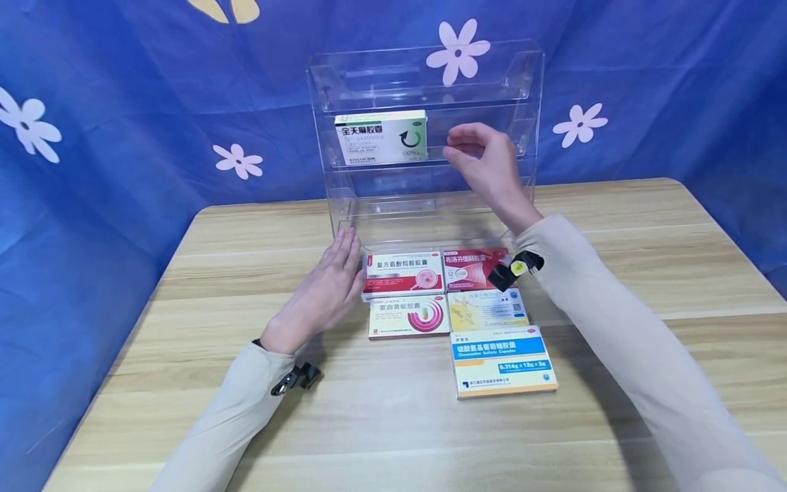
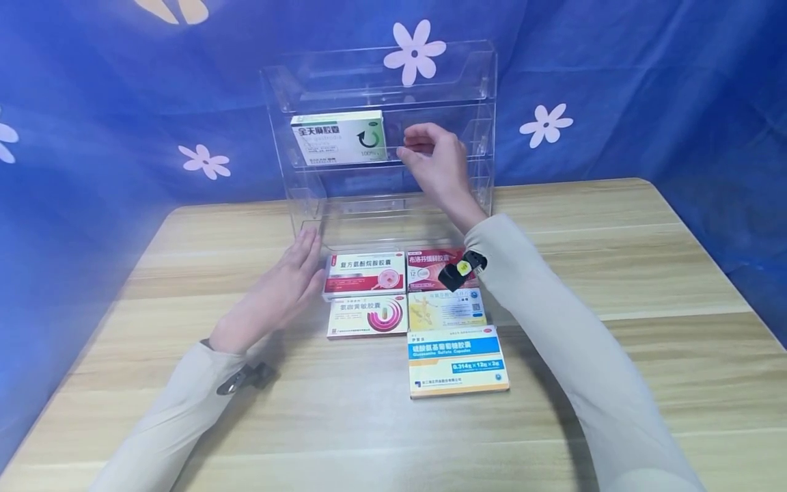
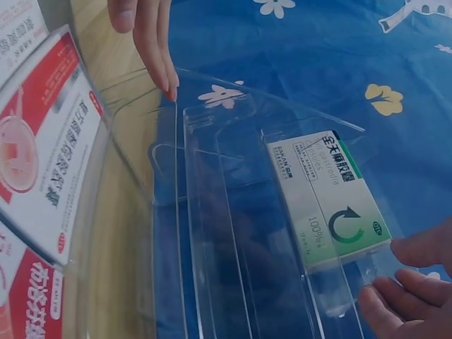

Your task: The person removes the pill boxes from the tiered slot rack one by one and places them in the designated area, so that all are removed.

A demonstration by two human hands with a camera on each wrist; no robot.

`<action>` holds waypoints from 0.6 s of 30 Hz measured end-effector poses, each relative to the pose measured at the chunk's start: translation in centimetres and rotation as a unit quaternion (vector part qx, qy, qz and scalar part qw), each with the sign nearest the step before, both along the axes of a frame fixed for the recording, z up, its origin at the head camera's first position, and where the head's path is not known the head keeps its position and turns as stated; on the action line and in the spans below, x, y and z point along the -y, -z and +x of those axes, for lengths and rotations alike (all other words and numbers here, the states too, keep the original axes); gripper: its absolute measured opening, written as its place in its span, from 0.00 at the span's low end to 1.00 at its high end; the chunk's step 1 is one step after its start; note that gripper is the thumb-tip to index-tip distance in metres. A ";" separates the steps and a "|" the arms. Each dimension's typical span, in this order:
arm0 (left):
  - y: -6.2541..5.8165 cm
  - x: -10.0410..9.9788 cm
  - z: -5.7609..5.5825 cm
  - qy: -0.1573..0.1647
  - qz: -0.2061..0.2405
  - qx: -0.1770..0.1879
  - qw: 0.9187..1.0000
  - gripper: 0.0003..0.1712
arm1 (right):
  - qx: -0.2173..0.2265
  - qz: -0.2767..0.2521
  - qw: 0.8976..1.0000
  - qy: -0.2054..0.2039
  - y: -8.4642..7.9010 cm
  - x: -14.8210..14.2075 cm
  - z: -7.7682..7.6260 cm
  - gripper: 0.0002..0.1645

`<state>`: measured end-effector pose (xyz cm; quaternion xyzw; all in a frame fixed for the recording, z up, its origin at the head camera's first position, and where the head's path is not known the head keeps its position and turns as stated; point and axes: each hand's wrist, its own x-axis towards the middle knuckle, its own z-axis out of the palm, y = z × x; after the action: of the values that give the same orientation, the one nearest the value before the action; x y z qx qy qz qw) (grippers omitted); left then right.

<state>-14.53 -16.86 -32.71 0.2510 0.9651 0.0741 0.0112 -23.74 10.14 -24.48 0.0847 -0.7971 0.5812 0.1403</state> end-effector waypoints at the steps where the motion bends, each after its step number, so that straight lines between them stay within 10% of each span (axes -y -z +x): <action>1: 0.0 0.0 0.0 -0.001 0.000 -0.001 1.000 0.35 | -0.001 -0.003 1.000 0.001 -0.1 0.2 -0.2 0.17; 18: -0.1 0.1 0.3 -0.004 0.005 0.002 1.000 0.35 | -0.008 0.007 1.000 0.017 -0.8 2.3 -2.4 0.19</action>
<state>-14.23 -16.92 -32.64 0.2474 0.9655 0.0797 0.0115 -26.18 7.86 -23.70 0.0766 -0.8016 0.5721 0.1558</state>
